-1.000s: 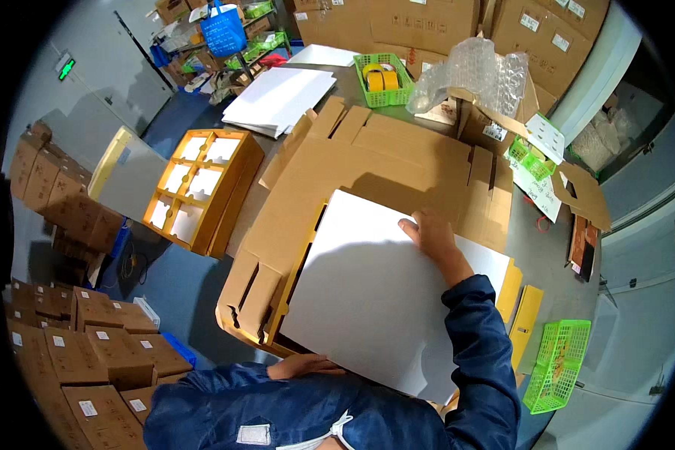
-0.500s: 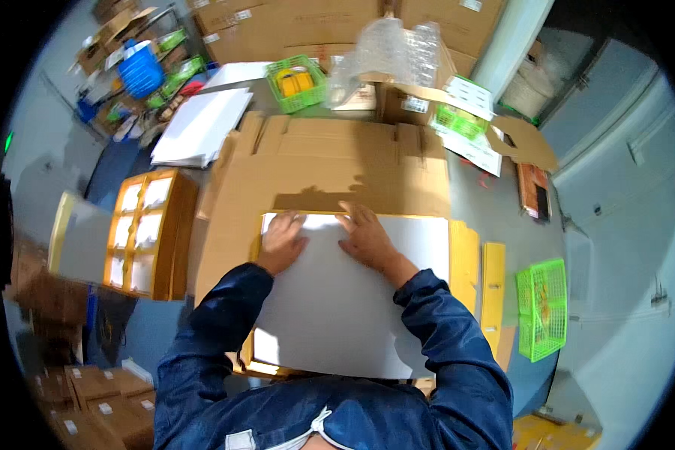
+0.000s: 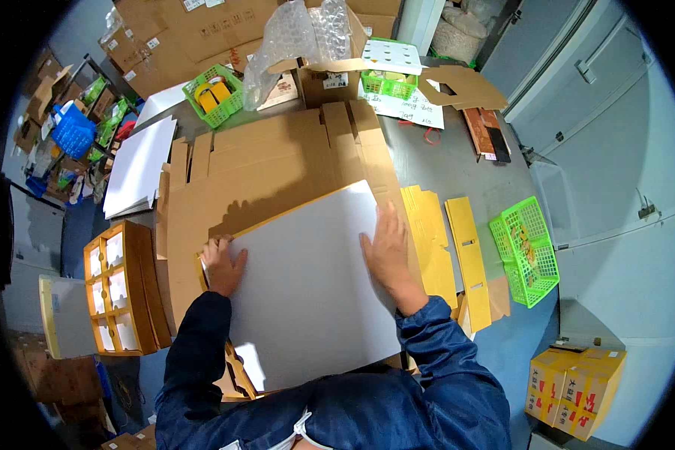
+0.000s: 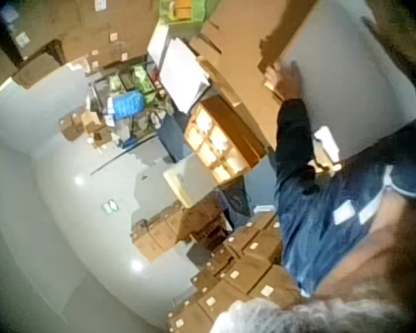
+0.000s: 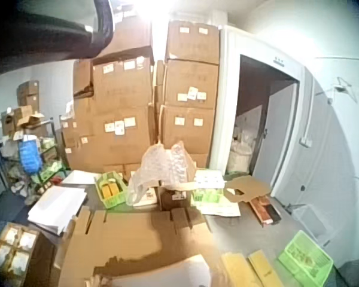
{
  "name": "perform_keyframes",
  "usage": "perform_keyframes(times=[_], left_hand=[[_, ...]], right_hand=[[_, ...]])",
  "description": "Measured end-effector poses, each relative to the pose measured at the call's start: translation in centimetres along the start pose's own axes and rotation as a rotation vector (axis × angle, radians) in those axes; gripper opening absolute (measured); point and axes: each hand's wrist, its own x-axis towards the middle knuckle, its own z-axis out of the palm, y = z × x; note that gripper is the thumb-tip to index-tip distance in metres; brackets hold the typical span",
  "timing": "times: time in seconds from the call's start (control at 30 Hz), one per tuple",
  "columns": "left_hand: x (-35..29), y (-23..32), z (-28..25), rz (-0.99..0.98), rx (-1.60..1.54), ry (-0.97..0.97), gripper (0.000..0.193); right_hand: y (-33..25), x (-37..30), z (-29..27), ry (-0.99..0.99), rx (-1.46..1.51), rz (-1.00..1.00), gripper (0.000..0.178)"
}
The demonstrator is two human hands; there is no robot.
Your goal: The person assembles a cardboard box by placing a white sheet of paper inside a yellow plastic frame. They then insert yellow plastic dividers into the frame to create compartments. Finally, they fold the cardboard flaps around the frame to form the box structure.
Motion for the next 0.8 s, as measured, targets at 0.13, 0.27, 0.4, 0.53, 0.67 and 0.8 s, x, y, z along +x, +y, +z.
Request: perform_keyframes(times=[0.13, 0.27, 0.4, 0.53, 0.67, 0.8], left_hand=[[-0.2, -0.9, 0.0, -0.016, -0.162, 0.029, 0.032], [-0.4, -2.2, 0.4, -0.037, -0.231, 0.023, 0.027], [-0.7, -2.0, -0.2, -0.054, -0.182, -0.016, 0.029], [-1.3, -0.5, -0.6, -0.077, -0.042, -0.111, 0.037], [-4.4, 1.5, -0.9, 0.213, -0.028, -0.135, 0.049], [-5.5, 2.4, -2.0, 0.221, -0.052, -0.270, 0.047]], right_hand=[[3.3, -0.7, 0.8, -0.017, 0.273, 0.123, 0.042], [4.4, -0.4, 0.4, -0.269, 0.584, 0.464, 0.037], [3.3, -1.6, 2.3, -0.141, 0.274, 0.132, 0.039], [1.2, -2.8, 2.5, -0.173, -0.162, -0.097, 0.052], [1.9, -4.3, 1.9, -0.164, 0.031, -0.036, 0.048], [4.1, -5.3, 0.1, -0.177, 0.589, 0.248, 0.033]])
